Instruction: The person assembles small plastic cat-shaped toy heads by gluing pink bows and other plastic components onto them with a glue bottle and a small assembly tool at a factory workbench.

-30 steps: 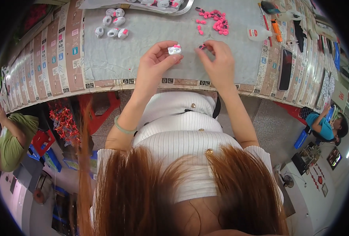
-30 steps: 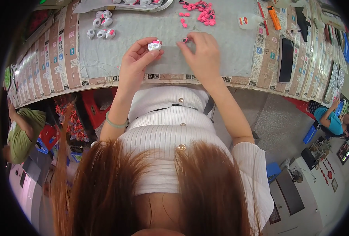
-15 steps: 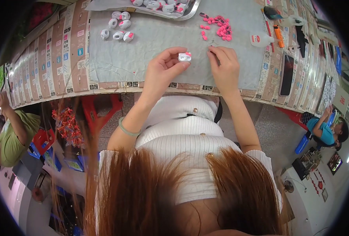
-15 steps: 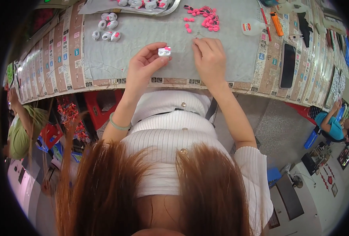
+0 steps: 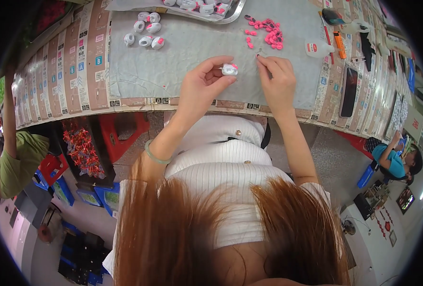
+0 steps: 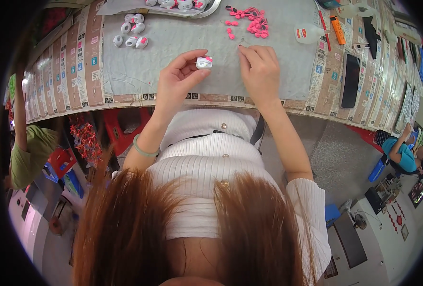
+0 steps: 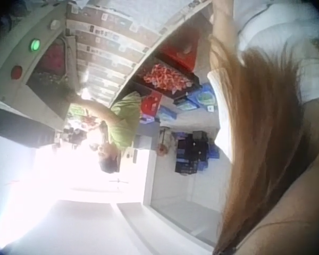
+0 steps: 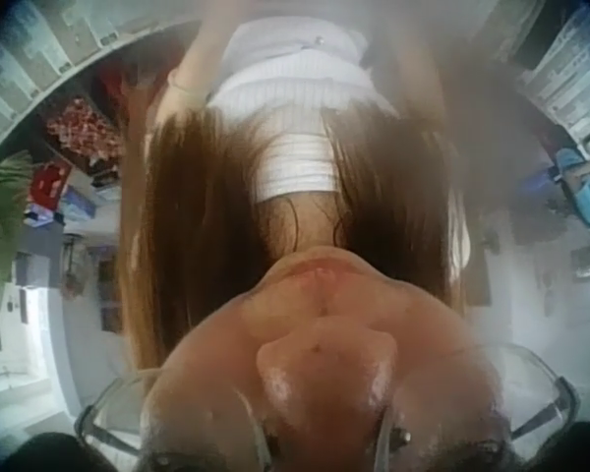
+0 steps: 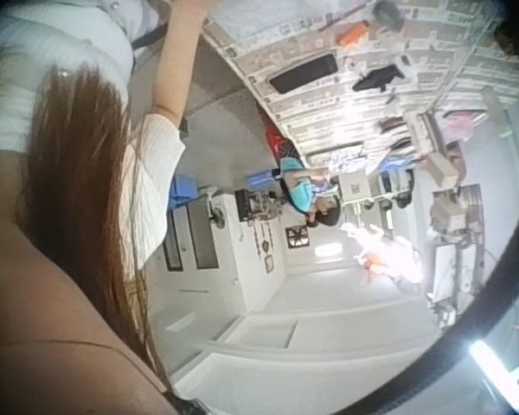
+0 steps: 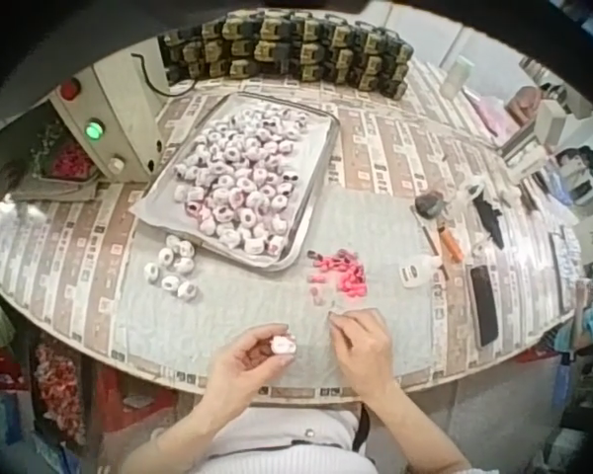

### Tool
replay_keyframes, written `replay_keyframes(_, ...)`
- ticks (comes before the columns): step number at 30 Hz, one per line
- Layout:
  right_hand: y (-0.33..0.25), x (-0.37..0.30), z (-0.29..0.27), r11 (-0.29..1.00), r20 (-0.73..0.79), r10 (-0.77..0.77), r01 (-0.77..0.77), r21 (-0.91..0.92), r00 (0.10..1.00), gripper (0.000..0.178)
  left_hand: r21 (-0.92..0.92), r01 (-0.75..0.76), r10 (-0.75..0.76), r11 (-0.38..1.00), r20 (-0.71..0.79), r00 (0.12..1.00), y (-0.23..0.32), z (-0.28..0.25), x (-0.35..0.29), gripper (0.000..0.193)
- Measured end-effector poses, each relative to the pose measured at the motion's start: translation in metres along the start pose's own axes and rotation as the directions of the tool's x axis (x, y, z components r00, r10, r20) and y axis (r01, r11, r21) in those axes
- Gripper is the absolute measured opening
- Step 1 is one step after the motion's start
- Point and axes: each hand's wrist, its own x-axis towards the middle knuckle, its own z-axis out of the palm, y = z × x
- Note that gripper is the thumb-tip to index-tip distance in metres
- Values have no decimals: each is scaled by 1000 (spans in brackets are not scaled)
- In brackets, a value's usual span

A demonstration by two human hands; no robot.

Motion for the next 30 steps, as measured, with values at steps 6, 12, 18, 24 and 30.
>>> replay_keyframes(6,0,-1,1,985,-55,100,-91,144,993,12,-20,-42,42,999,-1,999,1,2,0,33)
replay_keyframes(12,-38,5,-27,893,-2,6,-5,450,1000,18,-60,-26,27,998,17,999,1,2,0,30)
replay_keyframes(18,-42,8,-24,903,-25,-214,208,377,977,22,83,-90,89,992,18,996,-2,4,-1,29)
replay_keyframes(24,-41,6,-21,909,-26,-276,269,318,961,27,82,-154,154,985,2,988,4,7,-4,29)
replay_keyframes(30,-41,2,-28,909,-45,-296,296,294,954,39,32,-214,212,976,44,976,11,6,-7,29)
